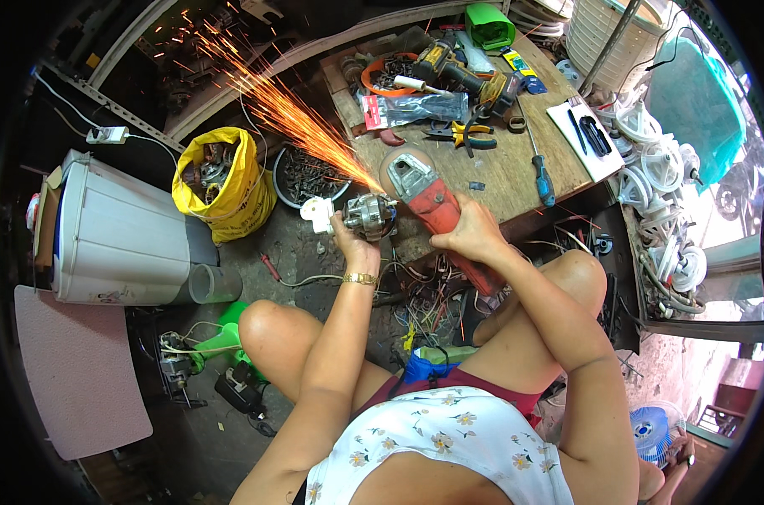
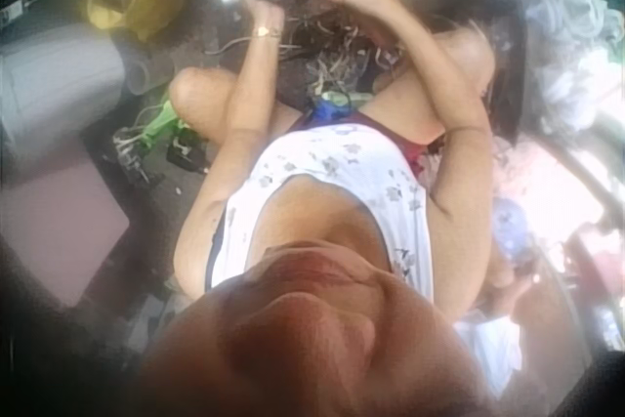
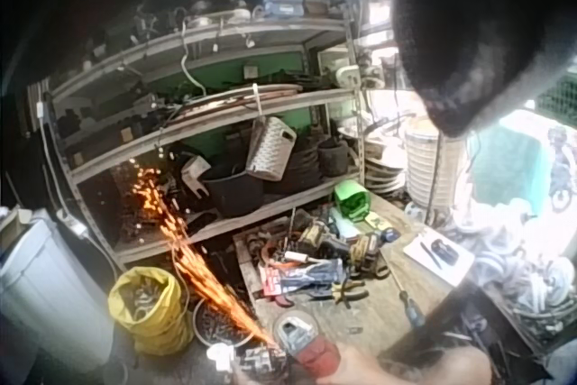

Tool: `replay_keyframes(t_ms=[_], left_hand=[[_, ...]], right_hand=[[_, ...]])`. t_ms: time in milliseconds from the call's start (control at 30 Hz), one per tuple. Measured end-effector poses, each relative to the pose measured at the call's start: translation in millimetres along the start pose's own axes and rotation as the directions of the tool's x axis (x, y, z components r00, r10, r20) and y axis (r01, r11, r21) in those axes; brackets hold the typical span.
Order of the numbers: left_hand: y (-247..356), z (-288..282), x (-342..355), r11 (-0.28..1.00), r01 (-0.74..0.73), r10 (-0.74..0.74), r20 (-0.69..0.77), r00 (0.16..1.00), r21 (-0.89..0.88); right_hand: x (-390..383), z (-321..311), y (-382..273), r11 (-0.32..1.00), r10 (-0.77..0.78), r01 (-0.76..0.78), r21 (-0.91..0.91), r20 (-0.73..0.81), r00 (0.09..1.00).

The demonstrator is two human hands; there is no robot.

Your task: The person disassembles an electric fan motor by hand, using a hammer to tap components loose, a drill to remove screws, and an angle grinder to cut through a metal casing while sparks fly. They then use pliers and a screwdriver to work on the internal copper wiring and housing components.

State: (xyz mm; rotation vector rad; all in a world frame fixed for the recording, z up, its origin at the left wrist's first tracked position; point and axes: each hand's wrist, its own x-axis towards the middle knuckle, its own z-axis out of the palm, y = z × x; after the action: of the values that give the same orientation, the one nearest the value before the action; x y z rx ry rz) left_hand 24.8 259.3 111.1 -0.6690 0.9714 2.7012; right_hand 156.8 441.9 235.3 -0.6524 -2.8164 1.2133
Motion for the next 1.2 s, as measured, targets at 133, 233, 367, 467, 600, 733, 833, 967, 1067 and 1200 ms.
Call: replay_keyframes(t_ms=[133,233,367,467,600,733,833,967,1067,1200], left_hand=[[-0.1,6.7,-7.3,1.0,-0.009,0.009,-0.01,1.0,-0.018],[0.6,8.5,-8.4,0.999,-0.025,0.025,0.0,1.0,-0.025],[0.4,14.1,-12.0,1.0,-0.018,0.018,-0.007,1.0,-0.024],[4.8,8.6,-6.1,1.0,-0.003,0.003,-0.004,1.0,-0.015],[3.4,12.0,-10.3,1.0,0.006,-0.006,0.003,1.0,-0.013],[4.8,10.4,-8.9,1.0,0.0,0.0,0.027,1.0,0.001],[5.4,9.3,-7.2,1.0,0.008,-0.007,0.033,0.999,-0.01],[4.9,11.9,-7.1,0.999,0.026,-0.026,-0.012,1.0,-0.027],[3.0,15.5,-10.2,0.999,0.034,-0.035,-0.026,0.999,-0.031],[4.6,13.6,-8.2,0.999,0.017,-0.017,-0.009,1.0,-0.045]], right_hand=[[-1.5,-0.6,1.1,1.0,-0.001,0.001,0.01,-0.003,1.0],[-2.3,-1.5,-0.1,1.0,0.007,-0.007,0.01,0.005,1.0],[-1.5,-1.8,1.8,1.0,0.014,-0.014,0.019,0.014,1.0],[-0.7,-0.8,-1.8,1.0,0.01,-0.011,0.025,0.016,1.0],[1.5,0.3,1.2,1.0,0.022,-0.022,-0.002,0.011,1.0],[3.1,0.6,-0.1,1.0,0.005,-0.005,0.008,0.019,1.0],[4.1,0.9,-1.9,1.0,0.005,-0.006,0.009,0.019,1.0],[8.2,6.0,3.7,1.0,-0.009,0.009,0.015,0.013,1.0],[8.4,5.3,5.1,1.0,-0.009,0.009,0.012,0.011,1.0],[6.3,4.9,2.1,1.0,-0.009,0.008,0.017,0.006,1.0]])
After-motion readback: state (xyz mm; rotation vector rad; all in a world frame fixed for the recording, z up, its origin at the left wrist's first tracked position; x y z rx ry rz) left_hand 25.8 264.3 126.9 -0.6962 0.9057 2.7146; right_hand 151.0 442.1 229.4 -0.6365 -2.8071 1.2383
